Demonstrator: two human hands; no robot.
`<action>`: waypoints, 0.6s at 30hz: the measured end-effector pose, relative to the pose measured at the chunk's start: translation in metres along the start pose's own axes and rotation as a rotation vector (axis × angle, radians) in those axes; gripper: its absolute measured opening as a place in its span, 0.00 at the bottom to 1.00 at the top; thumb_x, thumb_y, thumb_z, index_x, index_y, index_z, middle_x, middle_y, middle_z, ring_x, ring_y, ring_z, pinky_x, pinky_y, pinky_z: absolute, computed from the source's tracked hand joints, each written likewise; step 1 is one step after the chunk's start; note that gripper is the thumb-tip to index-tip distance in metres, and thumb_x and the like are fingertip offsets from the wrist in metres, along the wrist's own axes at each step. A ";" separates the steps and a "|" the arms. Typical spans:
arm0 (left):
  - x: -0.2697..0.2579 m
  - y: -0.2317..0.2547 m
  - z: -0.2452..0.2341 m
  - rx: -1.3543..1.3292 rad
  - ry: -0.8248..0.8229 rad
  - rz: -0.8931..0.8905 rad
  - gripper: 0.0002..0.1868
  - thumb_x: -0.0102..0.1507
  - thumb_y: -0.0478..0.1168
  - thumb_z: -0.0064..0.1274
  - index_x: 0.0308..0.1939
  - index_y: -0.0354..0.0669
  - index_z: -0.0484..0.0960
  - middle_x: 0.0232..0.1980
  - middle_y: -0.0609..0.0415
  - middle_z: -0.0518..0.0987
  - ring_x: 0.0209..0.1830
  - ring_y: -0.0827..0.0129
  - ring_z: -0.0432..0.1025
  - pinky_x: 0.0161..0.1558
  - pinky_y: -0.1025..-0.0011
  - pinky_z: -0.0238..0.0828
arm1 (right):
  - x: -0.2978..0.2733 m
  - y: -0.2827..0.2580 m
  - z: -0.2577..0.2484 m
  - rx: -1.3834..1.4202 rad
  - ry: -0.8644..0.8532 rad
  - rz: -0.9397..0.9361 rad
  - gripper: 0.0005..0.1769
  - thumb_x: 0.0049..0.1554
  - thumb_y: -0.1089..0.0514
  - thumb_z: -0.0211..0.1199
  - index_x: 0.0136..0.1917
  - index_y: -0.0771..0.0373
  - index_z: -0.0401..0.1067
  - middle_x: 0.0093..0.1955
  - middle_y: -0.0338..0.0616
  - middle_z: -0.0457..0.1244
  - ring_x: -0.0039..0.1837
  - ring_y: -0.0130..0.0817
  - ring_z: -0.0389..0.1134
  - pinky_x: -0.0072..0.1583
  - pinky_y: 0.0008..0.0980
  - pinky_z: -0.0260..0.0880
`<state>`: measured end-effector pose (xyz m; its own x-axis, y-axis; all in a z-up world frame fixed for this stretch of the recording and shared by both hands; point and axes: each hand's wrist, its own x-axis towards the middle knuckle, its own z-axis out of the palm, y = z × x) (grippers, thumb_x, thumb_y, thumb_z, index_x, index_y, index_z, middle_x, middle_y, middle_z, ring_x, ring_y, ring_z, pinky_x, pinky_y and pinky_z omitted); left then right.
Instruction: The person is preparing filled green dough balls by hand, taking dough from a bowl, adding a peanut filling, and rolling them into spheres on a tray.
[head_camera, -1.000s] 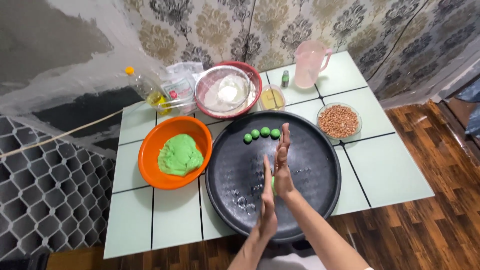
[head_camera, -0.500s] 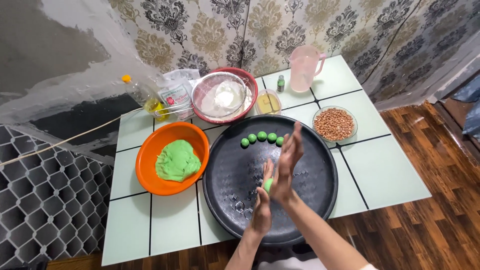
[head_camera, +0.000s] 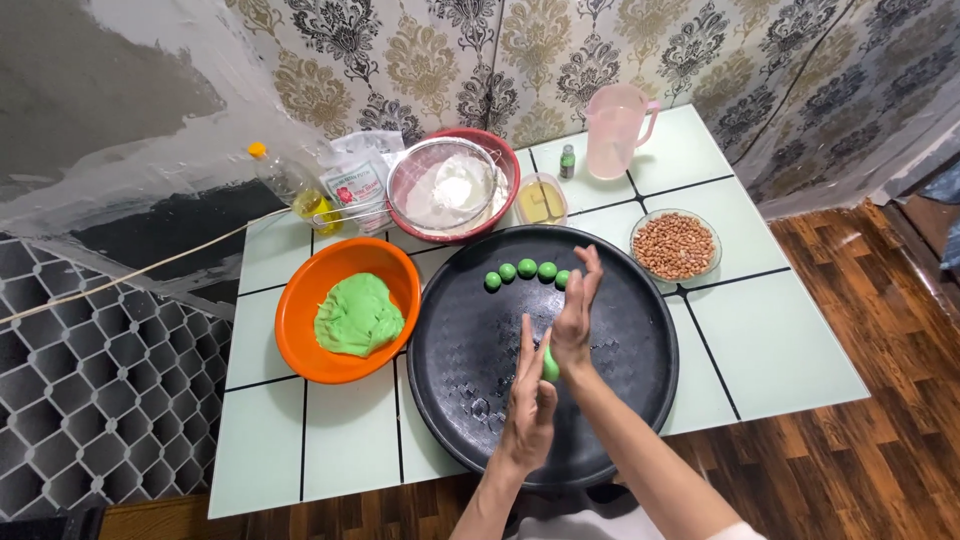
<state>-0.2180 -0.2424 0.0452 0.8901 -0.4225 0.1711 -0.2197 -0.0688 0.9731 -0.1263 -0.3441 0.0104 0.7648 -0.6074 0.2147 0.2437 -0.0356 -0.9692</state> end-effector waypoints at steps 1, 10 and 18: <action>0.000 -0.025 0.003 0.002 0.000 0.001 0.65 0.59 0.86 0.17 0.77 0.30 0.53 0.84 0.41 0.29 0.85 0.47 0.36 0.77 0.44 0.41 | -0.014 -0.020 0.002 0.002 0.000 -0.001 0.27 0.66 0.42 0.35 0.72 0.55 0.54 0.84 0.58 0.39 0.84 0.51 0.40 0.78 0.55 0.42; 0.011 -0.057 0.007 -0.282 0.056 -0.076 0.54 0.61 0.79 0.13 0.78 0.45 0.53 0.85 0.50 0.44 0.85 0.55 0.37 0.78 0.53 0.29 | -0.113 -0.045 -0.019 0.231 -0.365 0.051 0.39 0.65 0.36 0.38 0.81 0.58 0.42 0.88 0.47 0.32 0.88 0.42 0.30 0.81 0.49 0.31; 0.021 -0.017 -0.014 -0.116 0.046 0.138 0.62 0.61 0.84 0.02 0.74 0.45 0.67 0.86 0.49 0.44 0.87 0.50 0.27 0.76 0.38 0.12 | -0.049 -0.066 -0.025 0.269 -0.180 -0.302 0.30 0.66 0.70 0.46 0.76 0.52 0.45 0.88 0.50 0.33 0.88 0.44 0.30 0.84 0.53 0.35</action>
<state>-0.1902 -0.2377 0.0342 0.8725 -0.3790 0.3083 -0.2956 0.0929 0.9508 -0.1952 -0.3320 0.0609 0.7213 -0.4531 0.5239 0.6005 0.0321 -0.7990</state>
